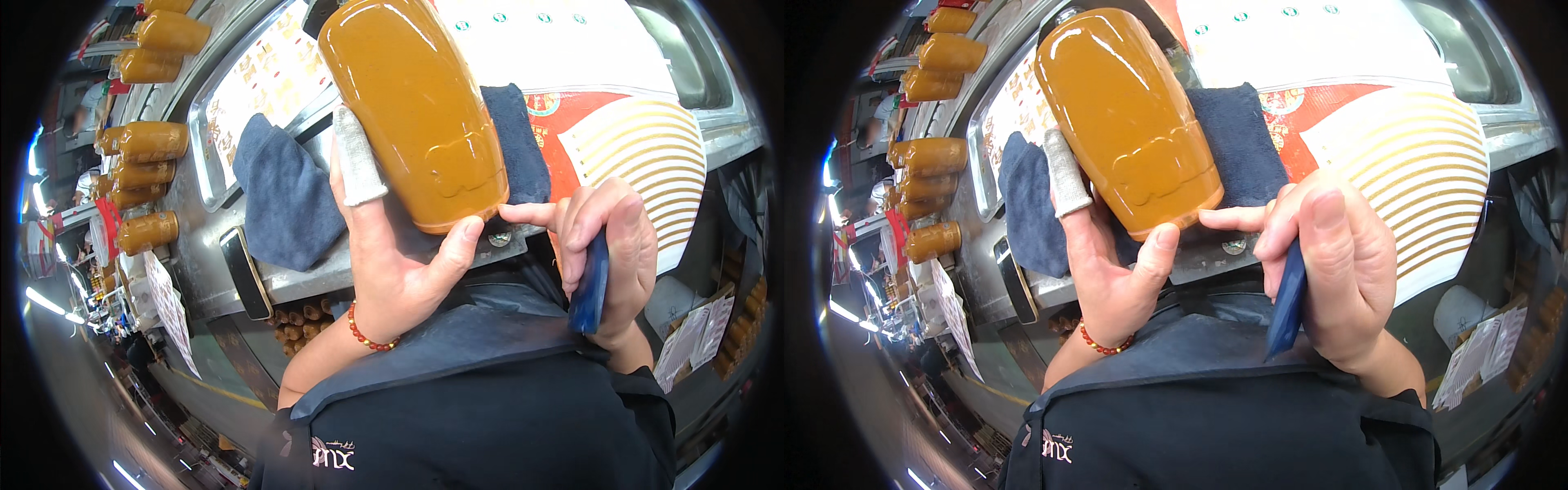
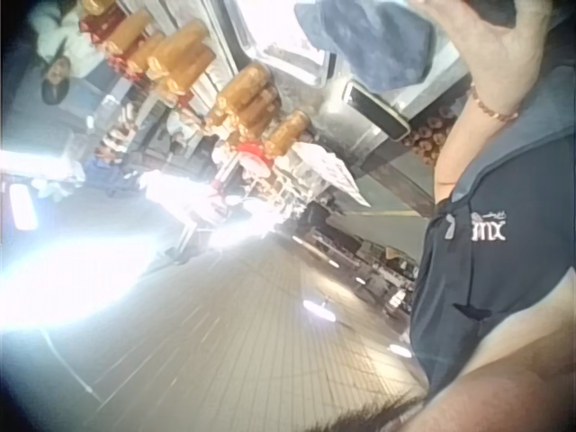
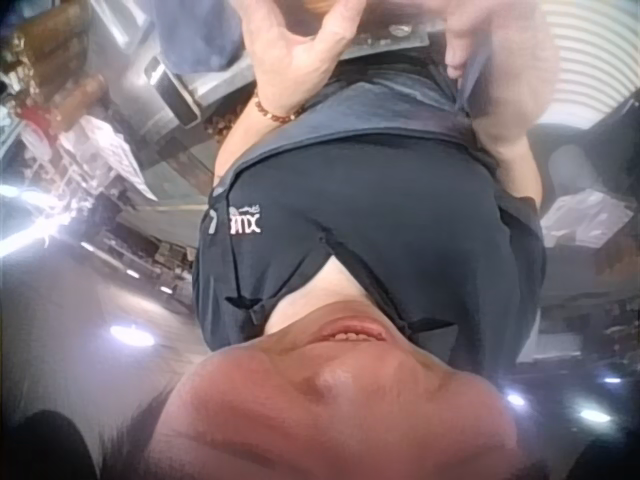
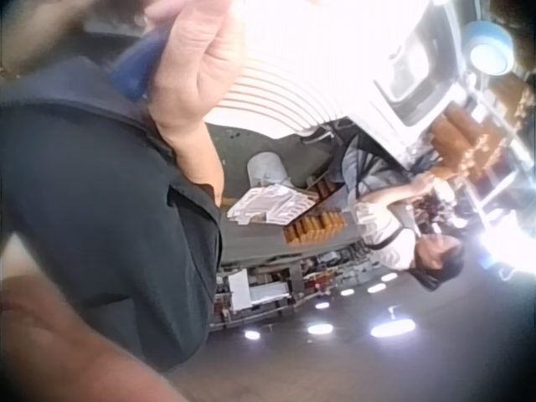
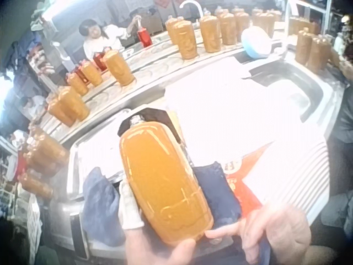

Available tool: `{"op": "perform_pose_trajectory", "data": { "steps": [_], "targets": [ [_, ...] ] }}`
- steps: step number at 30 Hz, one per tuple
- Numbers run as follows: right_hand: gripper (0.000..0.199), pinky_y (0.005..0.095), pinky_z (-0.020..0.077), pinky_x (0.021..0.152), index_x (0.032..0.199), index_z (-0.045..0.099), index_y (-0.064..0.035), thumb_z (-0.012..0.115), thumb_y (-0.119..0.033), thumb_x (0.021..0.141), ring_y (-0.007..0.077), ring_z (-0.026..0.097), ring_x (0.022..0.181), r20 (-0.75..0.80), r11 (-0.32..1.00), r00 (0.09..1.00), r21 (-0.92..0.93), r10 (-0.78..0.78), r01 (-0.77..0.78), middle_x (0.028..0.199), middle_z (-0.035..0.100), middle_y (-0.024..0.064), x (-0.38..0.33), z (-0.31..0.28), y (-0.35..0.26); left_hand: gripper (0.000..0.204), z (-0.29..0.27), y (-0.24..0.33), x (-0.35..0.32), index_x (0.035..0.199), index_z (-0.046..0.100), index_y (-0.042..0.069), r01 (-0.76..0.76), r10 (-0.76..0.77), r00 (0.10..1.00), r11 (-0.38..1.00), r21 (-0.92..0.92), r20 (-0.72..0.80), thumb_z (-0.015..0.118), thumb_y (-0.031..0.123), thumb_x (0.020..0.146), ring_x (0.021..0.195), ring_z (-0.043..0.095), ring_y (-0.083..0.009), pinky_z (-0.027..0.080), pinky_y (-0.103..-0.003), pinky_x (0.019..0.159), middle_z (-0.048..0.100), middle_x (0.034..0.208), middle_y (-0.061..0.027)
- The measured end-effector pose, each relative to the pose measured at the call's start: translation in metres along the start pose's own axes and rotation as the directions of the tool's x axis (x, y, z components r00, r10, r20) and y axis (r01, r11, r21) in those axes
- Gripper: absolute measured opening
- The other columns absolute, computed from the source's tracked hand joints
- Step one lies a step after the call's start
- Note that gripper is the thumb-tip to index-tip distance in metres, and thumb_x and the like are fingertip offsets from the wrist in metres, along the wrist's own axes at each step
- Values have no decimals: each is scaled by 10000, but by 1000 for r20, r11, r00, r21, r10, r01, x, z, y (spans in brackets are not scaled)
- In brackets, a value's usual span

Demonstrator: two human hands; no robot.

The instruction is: The person wipes a brown bottle with a blue cloth, then applies a small red sticker and a larger white label to the bottle's surface. The person smooths the labels with fingers and continues wiping the bottle. The person handles multiple similar bottles on a stainless steel counter.

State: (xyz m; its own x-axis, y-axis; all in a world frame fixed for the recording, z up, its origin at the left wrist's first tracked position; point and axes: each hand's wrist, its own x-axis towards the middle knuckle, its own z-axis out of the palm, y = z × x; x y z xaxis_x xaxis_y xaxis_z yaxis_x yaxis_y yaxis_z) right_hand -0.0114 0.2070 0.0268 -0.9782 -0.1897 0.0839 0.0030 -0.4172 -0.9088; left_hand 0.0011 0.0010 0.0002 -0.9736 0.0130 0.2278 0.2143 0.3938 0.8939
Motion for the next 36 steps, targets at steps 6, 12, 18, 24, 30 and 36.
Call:
{"op": "perform_pose_trajectory", "data": {
  "steps": [6, 12, 18, 24, 30, 36],
  "targets": [
    [425, 494, 575, 912, 867, 532, -50, 340, -330, 1123, 62, 413, 499, -33, 999, 999, 48, 15, -13, 592, 440, -8, -1, 6, -1, 1013, -4, 8, 3, 1620, 5, -3, -6, 8, 998, 1000, -31, 62, 699, 10, 883, 1432, 386, -288, 344, -419, 1172, 272, 1590, -180],
    [454, 364, 635, 722, 886, 538, -24, 314, -333, 1133, 50, 432, 497, -90, 990, 993, 125, 72, -61, 622, 440, 3, 5, -2, -9, 1055, -5, 3, 3, 1618, 9, -15, -32, 34, 996, 999, -20, 78, 733, 78, 856, 1486, 294, -314, 263, -430, 1207, 196, 1636, -198],
    [190, 227, 557, 687, 1171, 581, -32, 491, -179, 1091, 63, 617, 763, -90, 825, 827, -68, 555, -561, 933, 607, 42, 1, -16, -25, 975, -11, 1, 9, 1591, 156, -56, -121, 121, 992, 993, 3, -19, 749, 146, 845, 1483, 273, -337, 315, -444, 1180, 120, 1613, -215],
    [264, 242, 462, 924, 1222, 562, 0, 643, -35, 973, 90, 577, 1036, -67, 900, 937, -263, 342, -347, 1102, 611, 48, -13, -15, -6, 1035, 1, 9, 10, 1588, 142, -49, -68, 66, 997, 996, -58, -27, 793, 93, 796, 1457, 324, -318, 360, -439, 1159, 139, 1590, -193],
    [230, 236, 462, 911, 1194, 568, 10, 636, -37, 979, 86, 575, 1025, 13, 874, 906, -269, 424, -405, 1100, 611, 53, -15, -15, -6, 1076, 4, 13, 11, 1614, 70, 16, -37, 38, 999, 992, -124, 1, 772, -15, 799, 1445, 364, -293, 351, -411, 1164, 276, 1582, -169],
    [125, 228, 463, 869, 1118, 587, 6, 575, -86, 1035, 72, 568, 968, 15, 882, 920, -289, 392, -371, 1036, 620, 30, -15, -15, -5, 1079, 7, 10, 10, 1599, 75, 20, -62, 62, 998, 998, -32, -11, 784, -18, 786, 1415, 399, -280, 377, -401, 1146, 326, 1541, -167]
  ]
}}
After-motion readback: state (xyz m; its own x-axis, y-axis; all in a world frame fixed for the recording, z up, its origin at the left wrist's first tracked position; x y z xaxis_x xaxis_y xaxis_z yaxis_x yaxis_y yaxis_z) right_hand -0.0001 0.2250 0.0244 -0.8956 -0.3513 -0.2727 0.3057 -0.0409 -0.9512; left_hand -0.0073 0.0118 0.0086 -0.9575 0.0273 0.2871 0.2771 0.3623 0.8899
